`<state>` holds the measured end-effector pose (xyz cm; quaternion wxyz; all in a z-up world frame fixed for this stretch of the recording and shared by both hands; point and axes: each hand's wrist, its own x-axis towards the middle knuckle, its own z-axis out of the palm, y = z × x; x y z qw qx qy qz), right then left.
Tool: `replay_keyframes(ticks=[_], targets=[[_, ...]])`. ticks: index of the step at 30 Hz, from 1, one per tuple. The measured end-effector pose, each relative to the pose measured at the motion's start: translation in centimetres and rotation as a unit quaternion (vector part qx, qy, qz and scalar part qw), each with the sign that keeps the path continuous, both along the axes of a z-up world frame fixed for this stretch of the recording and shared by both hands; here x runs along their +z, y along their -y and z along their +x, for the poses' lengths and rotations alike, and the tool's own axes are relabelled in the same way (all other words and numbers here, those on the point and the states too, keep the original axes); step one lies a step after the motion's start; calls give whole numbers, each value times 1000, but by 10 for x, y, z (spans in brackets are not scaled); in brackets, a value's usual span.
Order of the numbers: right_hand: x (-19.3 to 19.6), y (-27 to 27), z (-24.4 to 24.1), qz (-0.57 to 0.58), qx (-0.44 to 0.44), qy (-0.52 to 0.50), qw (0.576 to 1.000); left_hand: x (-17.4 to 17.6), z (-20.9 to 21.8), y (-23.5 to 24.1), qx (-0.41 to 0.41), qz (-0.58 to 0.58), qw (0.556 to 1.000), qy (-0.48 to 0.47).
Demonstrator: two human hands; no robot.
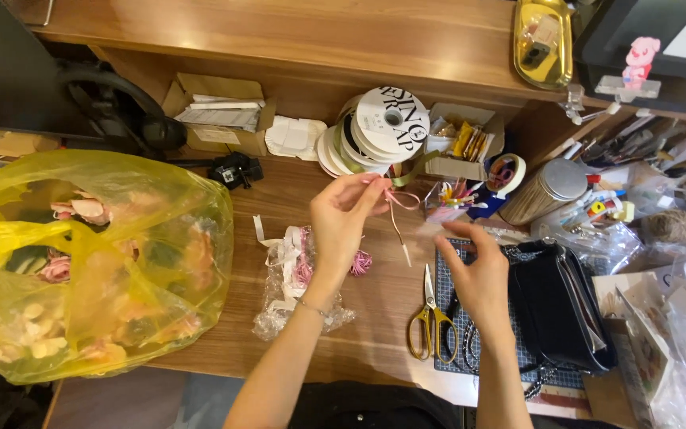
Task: The person ties a pink ribbon around a small white object, adjusts the knot, and trims the excess ribbon with scissors. The finished item is placed into a plastic bag.
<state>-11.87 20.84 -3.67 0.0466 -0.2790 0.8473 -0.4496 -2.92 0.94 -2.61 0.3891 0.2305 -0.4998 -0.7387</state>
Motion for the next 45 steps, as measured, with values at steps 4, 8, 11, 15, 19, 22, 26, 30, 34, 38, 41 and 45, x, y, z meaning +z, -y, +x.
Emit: replay_keyframes(ticks=[4, 8, 11, 15, 19, 22, 26, 30, 34, 38, 41, 45], targets=[[22, 31, 2, -119, 90, 148, 978, -14, -13, 1, -58, -27, 998, 14], [-10, 53, -18, -141, 108, 199, 964, -24, -20, -1, -85, -93, 991, 40], [-39, 52, -25, -169, 78, 217, 958, -52, -23, 4, -118, -73, 990, 33], [-71, 47, -32, -200, 35, 213, 956, -79, -24, 9, -173, -17, 984, 39], [-93, 43, -44, -136, 26, 153, 979, -128, -34, 27, -211, -33, 976, 31], [-105, 41, -48, -142, -19, 220, 965, -169, -30, 43, -272, -109, 955, 56], [-142, 35, -65, -128, -27, 245, 961, -210, -20, 54, -303, -163, 922, 180], [-190, 31, -83, -64, -53, 267, 960, -262, -24, 60, -303, -161, 909, 236], [-311, 26, -109, -1, -65, 314, 947, -296, -11, 49, -346, -191, 871, 292], [-372, 2, -112, 91, -93, 232, 964, -337, -2, 40, -333, -138, 841, 404], [-336, -44, -52, 279, -81, 15, 957, -377, -1, 35, -274, -128, 864, 401], [-352, -113, 51, 438, -47, 10, 898, -317, -1, 31, -248, -155, 861, 417]])
